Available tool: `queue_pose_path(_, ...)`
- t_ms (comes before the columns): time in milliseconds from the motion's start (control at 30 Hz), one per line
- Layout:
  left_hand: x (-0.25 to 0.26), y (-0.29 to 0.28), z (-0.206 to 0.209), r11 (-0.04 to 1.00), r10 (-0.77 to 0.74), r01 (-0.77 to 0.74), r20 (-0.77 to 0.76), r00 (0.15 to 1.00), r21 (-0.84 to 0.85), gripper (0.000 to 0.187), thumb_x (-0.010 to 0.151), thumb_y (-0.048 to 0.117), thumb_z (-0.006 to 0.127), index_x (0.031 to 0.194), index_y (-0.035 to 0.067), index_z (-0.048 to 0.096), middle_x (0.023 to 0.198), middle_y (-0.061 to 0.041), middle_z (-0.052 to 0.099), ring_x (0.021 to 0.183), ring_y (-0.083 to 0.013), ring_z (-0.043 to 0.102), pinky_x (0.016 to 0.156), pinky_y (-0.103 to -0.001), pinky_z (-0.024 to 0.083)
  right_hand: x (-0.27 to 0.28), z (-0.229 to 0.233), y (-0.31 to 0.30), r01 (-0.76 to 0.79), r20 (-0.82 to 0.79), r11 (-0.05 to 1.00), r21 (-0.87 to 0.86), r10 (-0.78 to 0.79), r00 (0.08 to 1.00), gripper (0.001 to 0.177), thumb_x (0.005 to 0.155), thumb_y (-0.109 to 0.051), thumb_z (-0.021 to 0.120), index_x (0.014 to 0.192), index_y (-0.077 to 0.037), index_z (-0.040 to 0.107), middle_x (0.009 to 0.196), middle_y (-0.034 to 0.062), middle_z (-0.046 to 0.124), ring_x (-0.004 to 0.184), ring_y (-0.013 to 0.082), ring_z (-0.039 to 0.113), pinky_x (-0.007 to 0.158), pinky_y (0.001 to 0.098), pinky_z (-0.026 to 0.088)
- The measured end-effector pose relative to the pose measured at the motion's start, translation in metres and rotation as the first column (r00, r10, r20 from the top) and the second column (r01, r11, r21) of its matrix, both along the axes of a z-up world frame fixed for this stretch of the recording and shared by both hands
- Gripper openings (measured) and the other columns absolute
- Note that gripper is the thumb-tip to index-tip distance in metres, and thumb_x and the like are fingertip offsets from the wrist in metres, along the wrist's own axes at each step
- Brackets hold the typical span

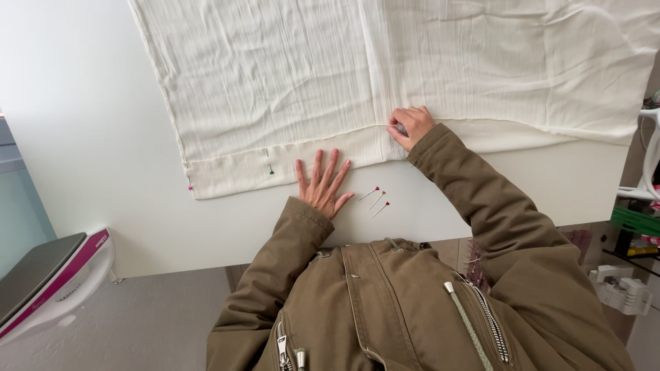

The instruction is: Pinning the hem of a piece of white fabric on a table in a workshop.

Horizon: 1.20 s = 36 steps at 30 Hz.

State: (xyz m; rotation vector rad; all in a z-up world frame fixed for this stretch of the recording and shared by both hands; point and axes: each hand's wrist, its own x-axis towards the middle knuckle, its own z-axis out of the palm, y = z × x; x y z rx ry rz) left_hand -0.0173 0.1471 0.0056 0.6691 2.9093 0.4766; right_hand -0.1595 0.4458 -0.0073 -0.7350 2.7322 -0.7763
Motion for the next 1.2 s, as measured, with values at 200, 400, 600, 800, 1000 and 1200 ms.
queue_pose_path(200,-0.009,0.001,0.014,0.998,0.039,-0.041,0.06,0.997,0.043,0.076,0.105,0.062,0.041,0.166,0.022,0.024,0.174,-0.01,0.013,0.16,-0.0368,0.005,0.122,-0.073,0.002,0.018,0.02,-0.004,0.017,-0.176,1.0,0.023,-0.012,0.984,0.024,0.086,-0.016,0.078,0.106,-0.009,0.065,0.106,0.0054,0.065,0.095,0.0271,0.063,0.085,0.0415,0.046)
queue_pose_path(400,-0.027,0.014,-0.008,0.991,-0.09,0.095,0.052,0.995,-0.093,0.074,0.107,0.061,0.042,0.168,0.023,0.024,0.175,-0.004,0.014,0.161,-0.0301,0.007,0.124,-0.069,0.0,0.065,0.026,-0.031,-0.369,-0.199,0.886,0.282,0.43,0.88,0.09,0.087,-0.056,0.071,0.159,-0.015,0.036,0.167,0.0084,0.03,0.152,0.0396,0.025,0.123,0.0607,0.019)
queue_pose_path(600,-0.032,0.01,0.003,0.998,-0.067,0.067,-0.021,0.998,-0.022,0.073,0.104,0.062,0.045,0.166,0.028,0.027,0.173,-0.001,0.017,0.16,-0.0318,0.009,0.122,-0.074,0.002,0.074,0.013,-0.023,-0.362,-0.034,0.898,0.251,0.382,0.924,0.106,0.084,-0.069,0.065,0.166,-0.025,0.012,0.172,0.0052,-0.004,0.156,0.0333,-0.012,0.122,0.0648,-0.006)
queue_pose_path(800,-0.031,0.01,0.004,0.997,-0.072,0.072,-0.018,0.997,-0.039,0.075,0.102,0.063,0.048,0.166,0.027,0.03,0.173,-0.003,0.018,0.16,-0.0333,0.01,0.121,-0.075,0.003,0.133,-0.011,-0.014,-0.301,-0.251,0.908,0.291,0.376,0.892,0.038,0.108,-0.029,0.071,0.142,-0.016,0.06,0.141,0.0052,0.058,0.124,0.0201,0.054,0.11,0.0397,0.043)
queue_pose_path(1000,-0.03,0.01,0.006,0.999,-0.045,0.045,-0.01,0.999,-0.001,0.079,0.101,0.062,0.051,0.165,0.021,0.03,0.173,-0.006,0.018,0.16,-0.0328,0.009,0.122,-0.074,0.001,0.131,0.036,-0.039,-0.195,-0.417,0.95,0.243,0.284,0.863,0.009,0.09,-0.014,0.069,0.096,-0.015,0.064,0.096,-0.0014,0.06,0.094,0.0156,0.059,0.082,0.0325,0.046)
queue_pose_path(1200,-0.022,-0.001,0.016,0.986,0.165,-0.166,-0.054,0.985,-0.02,0.079,0.106,0.051,0.054,0.164,0.003,0.027,0.173,-0.013,0.014,0.16,-0.0333,0.007,0.122,-0.072,-0.003,0.142,0.033,-0.067,-0.103,-0.427,0.868,0.486,0.339,0.838,0.014,0.076,-0.014,0.066,0.068,-0.012,0.055,0.074,0.0033,0.049,0.075,0.02,0.051,0.069,0.0337,0.041)
